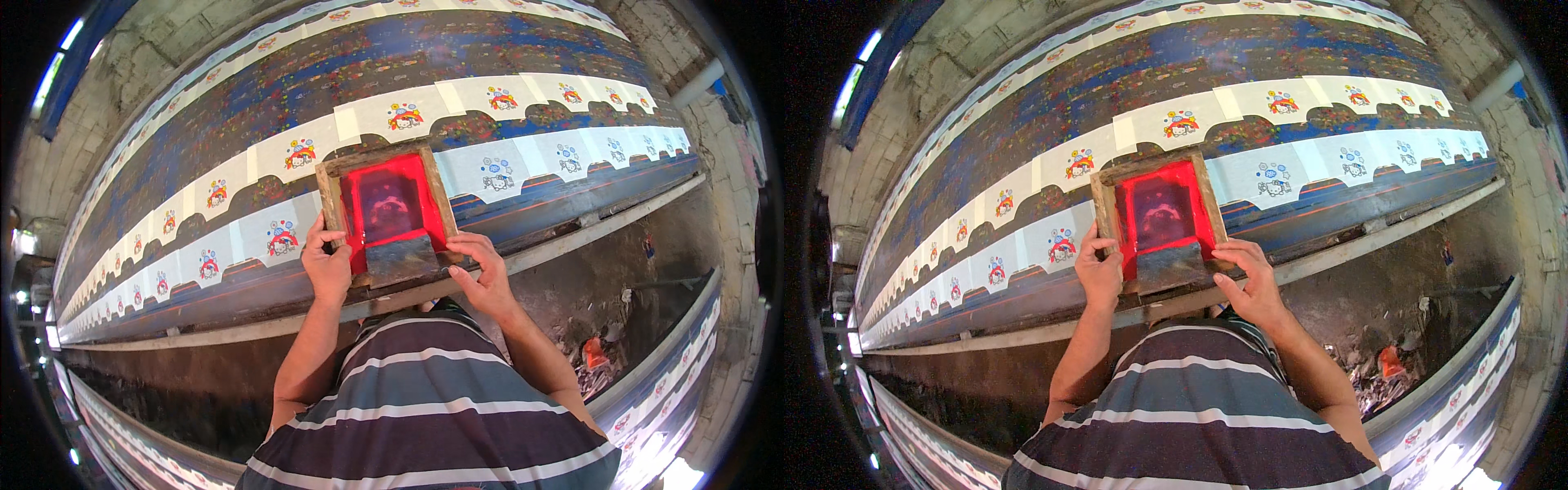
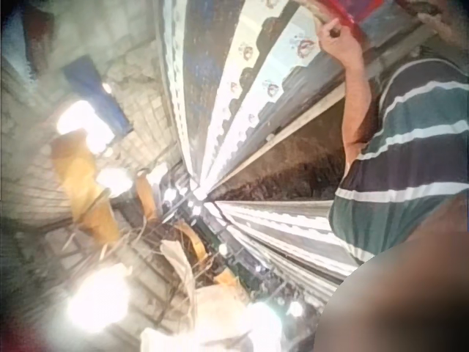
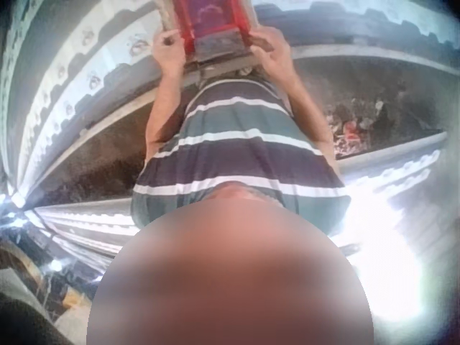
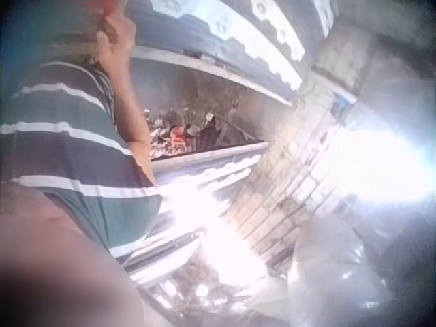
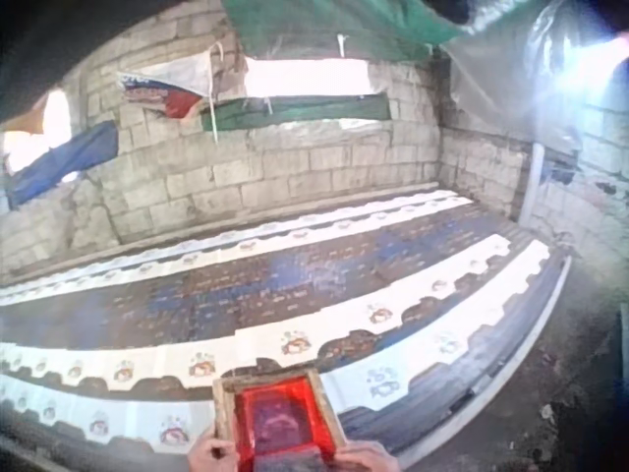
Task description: The person uses a wooden screen-printing frame with red ink to repeatedly print a cartoon character onto a long roll of patterned fabric. They hold the frame with the left hand and use a squeegee in the right hand to spread ink across the screen, then lift and reposition the frame to repeat the print along the fabric.
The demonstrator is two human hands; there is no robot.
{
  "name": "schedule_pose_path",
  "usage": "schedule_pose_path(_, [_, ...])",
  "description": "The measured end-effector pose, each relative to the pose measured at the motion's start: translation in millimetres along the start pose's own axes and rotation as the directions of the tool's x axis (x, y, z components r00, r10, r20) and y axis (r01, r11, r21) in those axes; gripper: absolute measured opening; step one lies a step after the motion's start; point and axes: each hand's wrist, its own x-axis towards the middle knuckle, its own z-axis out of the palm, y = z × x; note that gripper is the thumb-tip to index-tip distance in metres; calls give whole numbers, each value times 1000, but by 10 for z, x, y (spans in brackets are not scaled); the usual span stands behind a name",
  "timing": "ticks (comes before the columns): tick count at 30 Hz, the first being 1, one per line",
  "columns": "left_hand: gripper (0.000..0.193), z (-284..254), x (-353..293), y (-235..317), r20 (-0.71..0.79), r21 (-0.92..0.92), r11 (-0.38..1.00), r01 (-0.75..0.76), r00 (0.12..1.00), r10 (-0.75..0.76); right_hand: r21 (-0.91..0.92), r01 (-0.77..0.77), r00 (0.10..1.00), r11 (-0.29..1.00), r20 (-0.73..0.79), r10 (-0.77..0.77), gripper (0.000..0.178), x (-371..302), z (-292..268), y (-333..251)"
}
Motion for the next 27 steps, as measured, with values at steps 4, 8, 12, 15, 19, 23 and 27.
schedule_pose_path(4, [31, 11, -9, -27, -2, -28, 997, 68, 998, -68, 13, 33, 999, 999, 41, -33, 39, 9, -86, 49])
schedule_pose_path(8, [31, 16, -19, -22, -3, -43, 996, 83, 996, -84, -31, 16, 1000, 999, 17, -16, 39, 15, -75, 41])
schedule_pose_path(12, [26, 39, -36, -16, -12, -109, 991, 71, 997, -72, -230, 227, 974, 946, 42, -223, 42, 75, -17, -20])
schedule_pose_path(15, [24, 58, -32, -34, -30, -107, 991, 86, 995, -90, -304, 350, 935, 886, 175, -309, 44, 106, 36, -146])
schedule_pose_path(19, [21, 55, -18, -23, -15, -44, 995, 88, 996, -89, -379, 457, 875, 805, 353, -331, 49, 227, 180, -288])
schedule_pose_path(23, [20, 65, -29, 21, -8, 75, 995, 70, 998, -69, -440, 528, 825, 726, 470, -315, 43, 465, 292, -316])
schedule_pose_path(27, [23, 71, -38, 3, -7, 144, 989, 28, 1000, -27, -475, 538, 783, 696, 587, -206, 31, 661, 364, -422])
